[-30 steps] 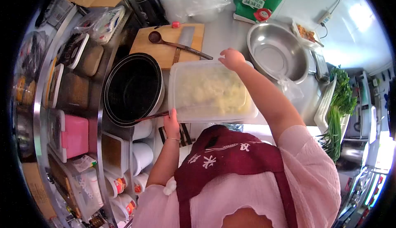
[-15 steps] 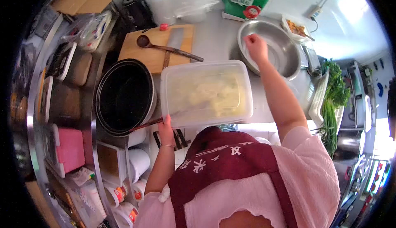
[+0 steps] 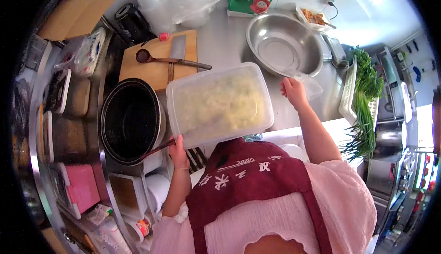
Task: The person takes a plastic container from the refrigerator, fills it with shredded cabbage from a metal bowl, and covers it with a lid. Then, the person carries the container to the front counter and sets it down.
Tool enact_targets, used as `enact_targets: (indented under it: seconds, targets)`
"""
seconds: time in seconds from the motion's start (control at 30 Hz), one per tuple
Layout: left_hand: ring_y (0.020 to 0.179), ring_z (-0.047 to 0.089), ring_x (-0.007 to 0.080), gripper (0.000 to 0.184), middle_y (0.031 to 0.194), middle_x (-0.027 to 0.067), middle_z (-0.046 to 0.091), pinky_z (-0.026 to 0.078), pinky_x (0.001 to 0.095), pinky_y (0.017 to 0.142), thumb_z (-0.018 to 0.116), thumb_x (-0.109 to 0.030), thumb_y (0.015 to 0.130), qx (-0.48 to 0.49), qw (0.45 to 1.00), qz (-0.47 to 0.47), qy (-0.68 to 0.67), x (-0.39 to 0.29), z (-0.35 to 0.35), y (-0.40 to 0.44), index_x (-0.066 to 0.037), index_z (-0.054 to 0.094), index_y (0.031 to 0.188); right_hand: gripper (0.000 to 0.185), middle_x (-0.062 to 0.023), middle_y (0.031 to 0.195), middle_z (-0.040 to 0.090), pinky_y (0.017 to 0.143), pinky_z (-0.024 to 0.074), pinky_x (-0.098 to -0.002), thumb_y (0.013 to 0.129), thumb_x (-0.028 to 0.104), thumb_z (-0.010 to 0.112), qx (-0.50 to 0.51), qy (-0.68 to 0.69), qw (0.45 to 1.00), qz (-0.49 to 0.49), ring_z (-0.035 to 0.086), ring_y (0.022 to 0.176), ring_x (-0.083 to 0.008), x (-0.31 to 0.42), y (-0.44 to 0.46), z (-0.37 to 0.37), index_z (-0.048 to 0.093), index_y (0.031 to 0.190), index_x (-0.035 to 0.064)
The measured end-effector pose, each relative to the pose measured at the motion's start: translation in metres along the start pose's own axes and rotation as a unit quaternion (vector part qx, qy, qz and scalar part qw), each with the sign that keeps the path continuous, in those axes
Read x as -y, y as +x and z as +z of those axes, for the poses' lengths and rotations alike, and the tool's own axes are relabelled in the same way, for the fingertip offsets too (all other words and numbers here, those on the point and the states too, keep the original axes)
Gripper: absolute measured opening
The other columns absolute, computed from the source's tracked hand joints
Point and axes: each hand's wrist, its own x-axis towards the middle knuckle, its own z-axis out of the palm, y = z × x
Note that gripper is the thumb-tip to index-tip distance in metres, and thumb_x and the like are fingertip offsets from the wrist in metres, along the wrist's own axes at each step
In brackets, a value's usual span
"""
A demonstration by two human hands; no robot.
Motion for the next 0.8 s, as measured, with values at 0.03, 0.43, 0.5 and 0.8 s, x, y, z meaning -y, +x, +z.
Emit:
enact_targets:
  seconds: [0.03, 0.43, 0.5, 0.8]
  targets:
    - [0.098, 0.052, 0.015, 0.028, 0.107, 0.0054, 0.056, 0.04, 0.0289, 0.087, 0.054, -0.018, 0.089, -0.001, 1.0, -0.002, 0.002, 0.004, -0.004, 0.001, -0.001, 0.051, 0.112, 0.029, -0.0065, 0.065, 0.059, 0.055, 0.0469, -0.0288, 0.089, 0.026, 0.049, 0.006, 0.028, 0.998, 0.047, 0.054, 0.054, -0.0141, 0.0, -0.007, 0.002, 0.063, 0.085, 0.0013]
    - [0.1, 0.051, 0.0152, 0.029, 0.108, 0.0051, 0.056, 0.038, 0.0294, 0.089, 0.055, -0.018, 0.089, 0.014, 1.0, -0.015, 0.015, 0.001, -0.005, 0.006, -0.001, 0.052, 0.112, 0.046, -0.0118, 0.068, 0.06, 0.065, 0.0473, -0.0349, 0.074, 0.014, 0.055, -0.061, -0.176, 0.98, -0.074, 0.059, 0.062, -0.0252, 0.044, 0.033, -0.029, 0.056, 0.12, 0.0157]
    - [0.103, 0.05, 0.0158, 0.036, 0.113, 0.0059, 0.054, 0.037, 0.0291, 0.091, 0.056, -0.018, 0.088, 0.031, 0.999, -0.025, 0.012, -0.004, -0.006, -0.001, 0.001, 0.048, 0.118, 0.042, -0.0119, 0.069, 0.06, 0.064, 0.0473, -0.0349, 0.076, 0.015, 0.054, -0.043, -0.146, 0.986, -0.07, 0.059, 0.063, -0.0246, 0.018, 0.026, -0.017, 0.056, 0.118, 0.0135]
    - [0.111, 0.045, 0.0175, 0.057, 0.126, 0.0097, 0.045, 0.035, 0.0289, 0.096, 0.06, -0.019, 0.087, 0.03, 0.999, 0.003, 0.035, 0.005, -0.012, 0.008, 0.002, 0.033, 0.133, 0.055, -0.0111, 0.101, 0.061, 0.074, 0.0463, -0.0311, 0.09, 0.051, 0.043, 0.159, -0.029, 0.977, 0.143, 0.057, 0.088, -0.017, -0.053, -0.002, 0.052, 0.056, 0.115, 0.0029]
